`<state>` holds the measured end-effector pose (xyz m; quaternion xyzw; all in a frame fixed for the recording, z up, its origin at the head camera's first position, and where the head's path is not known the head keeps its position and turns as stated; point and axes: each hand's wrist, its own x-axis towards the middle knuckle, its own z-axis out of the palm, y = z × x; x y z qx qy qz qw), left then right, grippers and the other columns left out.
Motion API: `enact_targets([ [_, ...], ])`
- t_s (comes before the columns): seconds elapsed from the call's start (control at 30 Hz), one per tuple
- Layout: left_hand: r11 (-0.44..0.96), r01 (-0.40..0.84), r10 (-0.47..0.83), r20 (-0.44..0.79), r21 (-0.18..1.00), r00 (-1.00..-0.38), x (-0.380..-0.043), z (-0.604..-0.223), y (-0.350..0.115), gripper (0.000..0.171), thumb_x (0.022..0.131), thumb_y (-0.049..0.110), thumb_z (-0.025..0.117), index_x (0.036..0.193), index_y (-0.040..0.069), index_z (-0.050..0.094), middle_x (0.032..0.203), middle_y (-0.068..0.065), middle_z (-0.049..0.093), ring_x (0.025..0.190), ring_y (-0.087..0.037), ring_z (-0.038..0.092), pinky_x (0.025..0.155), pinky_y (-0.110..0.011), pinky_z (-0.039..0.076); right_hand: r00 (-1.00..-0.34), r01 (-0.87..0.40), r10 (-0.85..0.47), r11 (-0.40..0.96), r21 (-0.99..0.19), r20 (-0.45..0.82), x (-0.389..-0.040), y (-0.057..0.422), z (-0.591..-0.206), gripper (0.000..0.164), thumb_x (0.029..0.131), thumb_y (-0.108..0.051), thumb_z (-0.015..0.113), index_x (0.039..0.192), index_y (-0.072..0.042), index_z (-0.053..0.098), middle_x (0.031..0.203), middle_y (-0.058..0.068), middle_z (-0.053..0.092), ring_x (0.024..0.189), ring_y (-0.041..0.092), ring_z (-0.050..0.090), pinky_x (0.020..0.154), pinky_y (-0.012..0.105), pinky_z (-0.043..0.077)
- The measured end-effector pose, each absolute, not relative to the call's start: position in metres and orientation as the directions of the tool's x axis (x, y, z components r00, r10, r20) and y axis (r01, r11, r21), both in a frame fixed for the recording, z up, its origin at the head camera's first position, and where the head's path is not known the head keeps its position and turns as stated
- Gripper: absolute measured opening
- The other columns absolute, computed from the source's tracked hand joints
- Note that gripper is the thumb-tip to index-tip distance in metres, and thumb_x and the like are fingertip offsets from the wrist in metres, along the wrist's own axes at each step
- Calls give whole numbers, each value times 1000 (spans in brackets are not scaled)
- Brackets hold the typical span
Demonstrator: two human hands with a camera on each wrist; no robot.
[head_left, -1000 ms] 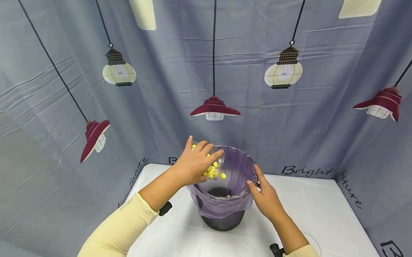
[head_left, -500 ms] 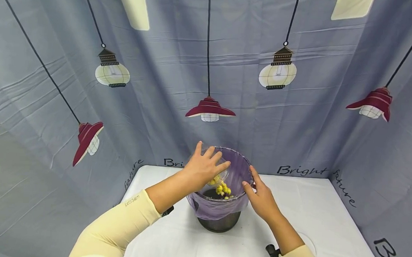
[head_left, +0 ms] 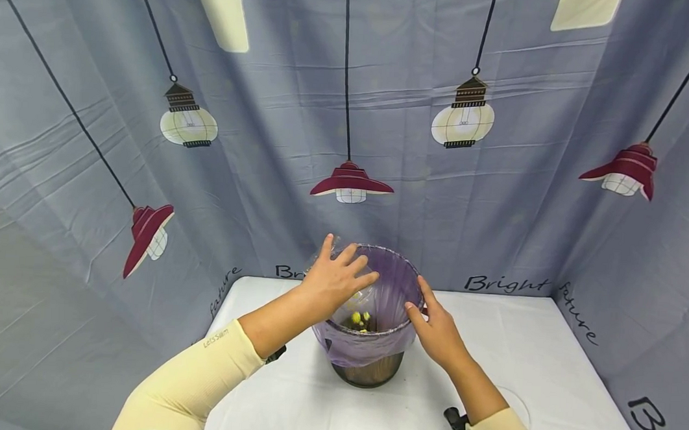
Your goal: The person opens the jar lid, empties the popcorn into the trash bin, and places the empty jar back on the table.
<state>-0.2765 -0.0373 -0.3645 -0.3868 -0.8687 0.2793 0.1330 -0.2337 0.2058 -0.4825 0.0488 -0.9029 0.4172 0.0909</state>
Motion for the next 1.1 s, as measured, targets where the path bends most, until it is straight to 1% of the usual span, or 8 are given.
enact_targets([
  [0.13,534,583,737,-1,-613,-676,-277,-366,-38,107,67,34,93,154,41,30,154,0,37,150,-32,20,114,-71,16,-978,-167,-14,649,-742,207,-234,205,-483,69,104,-51,42,161,-23,16,155,19,40,124,42,57,94,60,49],
  [0.33,520,539,682,-58,-662,-729,-274,-366,-37,105,67,43,90,154,40,30,154,0,38,151,-33,15,114,-71,15,-978,-165,-9,653,-740,210,-234,202,-482,68,104,-49,43,161,-23,16,155,18,39,123,42,57,94,61,49],
  [0.4,554,538,674,-38,-636,-738,-273,-363,-39,104,69,42,90,154,40,30,154,0,38,151,-33,16,114,-71,15,-979,-163,-12,652,-740,205,-234,202,-481,68,104,-49,43,161,-23,16,156,18,38,123,42,57,94,61,49],
  [0.57,673,543,658,71,-503,-750,-275,-358,-54,109,69,26,92,155,39,26,157,-2,34,149,-33,21,113,-72,14,-983,-149,-13,652,-743,185,-233,204,-480,68,104,-50,41,161,-24,14,157,18,36,125,42,56,96,62,47],
  [0.7,776,546,616,189,-316,-765,-276,-359,-71,111,70,37,91,157,36,22,158,-3,34,146,-33,28,113,-71,19,-981,-149,-8,660,-736,192,-234,207,-479,68,105,-50,39,161,-23,12,158,20,34,125,45,55,98,65,45],
  [0.83,839,543,518,360,-36,-776,-273,-366,-91,113,68,54,88,157,28,24,155,-3,39,140,-31,36,113,-65,27,-981,-150,-12,666,-730,191,-235,207,-480,68,105,-52,38,161,-23,11,158,20,34,125,45,55,98,65,44],
  [0.97,816,512,318,531,268,-786,-264,-385,-118,112,66,53,89,155,19,29,152,-4,43,137,-29,41,108,-58,38,-982,-154,-23,662,-733,186,-236,204,-480,68,105,-50,39,161,-24,11,158,21,34,124,45,55,97,65,45],
  [1.1,723,431,75,559,540,-826,-246,-411,-142,115,66,52,89,157,19,26,152,-9,43,135,-32,43,100,-60,44,-983,-151,-25,660,-736,180,-234,202,-479,68,105,-50,39,161,-24,10,156,24,35,125,47,54,96,66,45],
])
